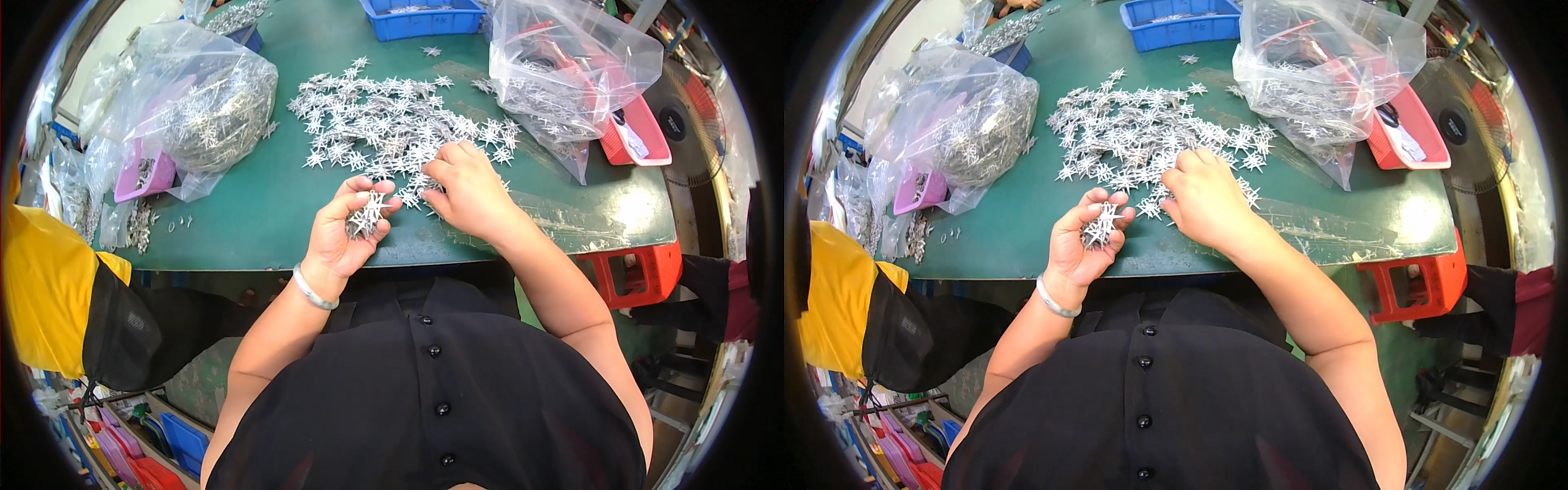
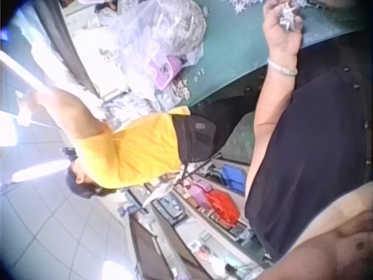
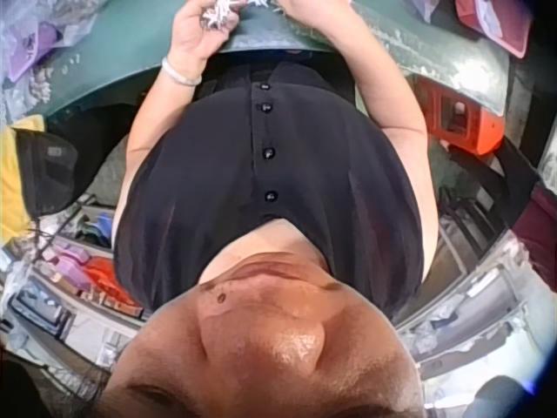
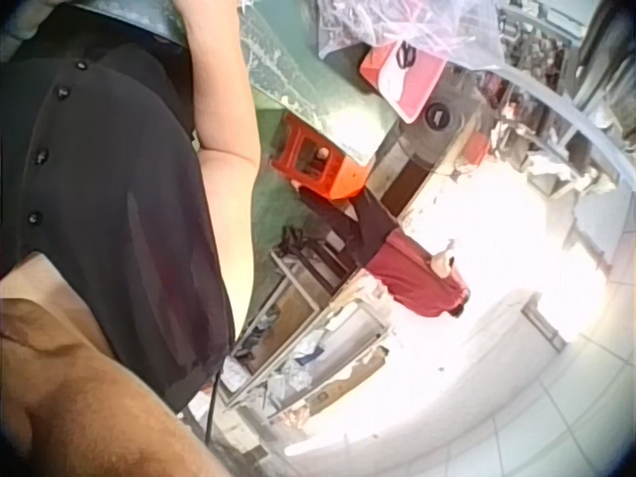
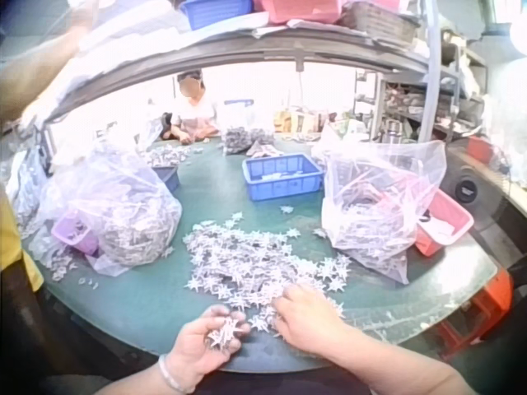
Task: The person picks up small metal pieces from the workbench and connects them together by hand.
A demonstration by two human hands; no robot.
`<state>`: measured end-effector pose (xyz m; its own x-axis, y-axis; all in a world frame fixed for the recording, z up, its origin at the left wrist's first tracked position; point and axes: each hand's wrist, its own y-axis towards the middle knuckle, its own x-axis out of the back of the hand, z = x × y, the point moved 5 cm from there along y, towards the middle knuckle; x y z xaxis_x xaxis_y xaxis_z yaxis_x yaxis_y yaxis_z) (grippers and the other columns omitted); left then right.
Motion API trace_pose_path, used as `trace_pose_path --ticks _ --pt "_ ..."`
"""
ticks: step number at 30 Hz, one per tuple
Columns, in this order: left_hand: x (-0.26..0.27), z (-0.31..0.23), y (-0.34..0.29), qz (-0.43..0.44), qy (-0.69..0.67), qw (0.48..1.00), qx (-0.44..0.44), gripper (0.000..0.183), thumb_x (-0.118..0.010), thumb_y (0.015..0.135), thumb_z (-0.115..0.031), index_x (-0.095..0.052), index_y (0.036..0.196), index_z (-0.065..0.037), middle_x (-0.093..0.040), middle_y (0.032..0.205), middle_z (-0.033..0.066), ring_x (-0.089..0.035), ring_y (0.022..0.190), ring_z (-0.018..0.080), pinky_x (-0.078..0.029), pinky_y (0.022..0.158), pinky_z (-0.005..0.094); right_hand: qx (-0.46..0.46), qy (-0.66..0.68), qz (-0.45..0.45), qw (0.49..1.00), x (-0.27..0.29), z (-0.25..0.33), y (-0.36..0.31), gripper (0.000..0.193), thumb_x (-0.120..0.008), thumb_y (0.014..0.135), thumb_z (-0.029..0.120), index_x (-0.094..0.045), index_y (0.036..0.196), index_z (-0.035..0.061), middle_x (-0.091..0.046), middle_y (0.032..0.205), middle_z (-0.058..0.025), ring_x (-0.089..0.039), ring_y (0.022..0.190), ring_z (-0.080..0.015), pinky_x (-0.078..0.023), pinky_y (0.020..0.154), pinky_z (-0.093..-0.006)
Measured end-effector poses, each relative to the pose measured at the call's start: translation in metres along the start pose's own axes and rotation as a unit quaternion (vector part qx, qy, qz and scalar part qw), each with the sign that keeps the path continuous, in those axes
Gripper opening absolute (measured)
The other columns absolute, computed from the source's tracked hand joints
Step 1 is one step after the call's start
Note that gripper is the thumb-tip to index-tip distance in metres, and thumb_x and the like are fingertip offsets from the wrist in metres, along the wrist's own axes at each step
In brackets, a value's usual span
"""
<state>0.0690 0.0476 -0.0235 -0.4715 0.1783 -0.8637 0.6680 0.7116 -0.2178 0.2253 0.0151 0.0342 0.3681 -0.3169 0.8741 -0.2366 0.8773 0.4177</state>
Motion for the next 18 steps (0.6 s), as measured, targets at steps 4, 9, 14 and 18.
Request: trace_pose_path --ticks 4,9,14,18 --pt "-0.009 -0.003 -0.002 0.01 -0.037 0.999 0.012 0.018 -0.05 0.08 -0.006 -0.055 0.098 -0.006 -0.058 0.096 0.013 -0.058 0.093 0.029 -0.053 0.062 0.0321 -0.008 -0.034 0.041 0.999 -0.002 0.0 0.003 0.019 -0.067 0.067 0.017 -0.062 0.08 0.0034 -0.052 0.087 -0.0088 -0.047 0.093 -0.0254 -0.038 0.079 -0.0363" --pt "0.002 -0.002 -0.002 -0.013 -0.003 1.0 -0.001 0.018 -0.053 0.081 -0.01 -0.054 0.098 -0.004 -0.057 0.085 0.0091 -0.057 0.082 0.0236 -0.048 0.057 0.0284 0.007 -0.009 0.049 0.999 -0.008 -0.005 0.004 0.016 -0.066 0.067 0.014 -0.062 0.078 0.0031 -0.052 0.089 -0.0085 -0.047 0.092 -0.0261 -0.038 0.08 -0.0364" --pt "-0.001 0.0 -0.003 -0.025 0.061 0.998 0.003 0.017 -0.056 0.081 -0.01 -0.055 0.097 -0.004 -0.054 0.076 0.004 -0.052 0.069 0.0151 -0.041 0.051 0.0236 0.02 0.038 0.045 0.998 -0.005 -0.005 0.002 0.015 -0.065 0.066 0.01 -0.059 0.079 0.0029 -0.052 0.089 -0.0087 -0.046 0.092 -0.0274 -0.038 0.08 -0.0367" --pt "-0.009 0.001 -0.004 -0.061 0.156 0.986 -0.005 0.017 -0.06 0.08 -0.007 -0.055 0.096 -0.006 -0.054 0.075 0.0007 -0.051 0.065 0.0096 -0.039 0.05 0.0215 0.031 0.122 -0.008 0.992 0.009 0.002 0.001 0.017 -0.065 0.066 0.008 -0.056 0.08 0.0034 -0.051 0.088 -0.009 -0.046 0.089 -0.0273 -0.038 0.078 -0.0359"
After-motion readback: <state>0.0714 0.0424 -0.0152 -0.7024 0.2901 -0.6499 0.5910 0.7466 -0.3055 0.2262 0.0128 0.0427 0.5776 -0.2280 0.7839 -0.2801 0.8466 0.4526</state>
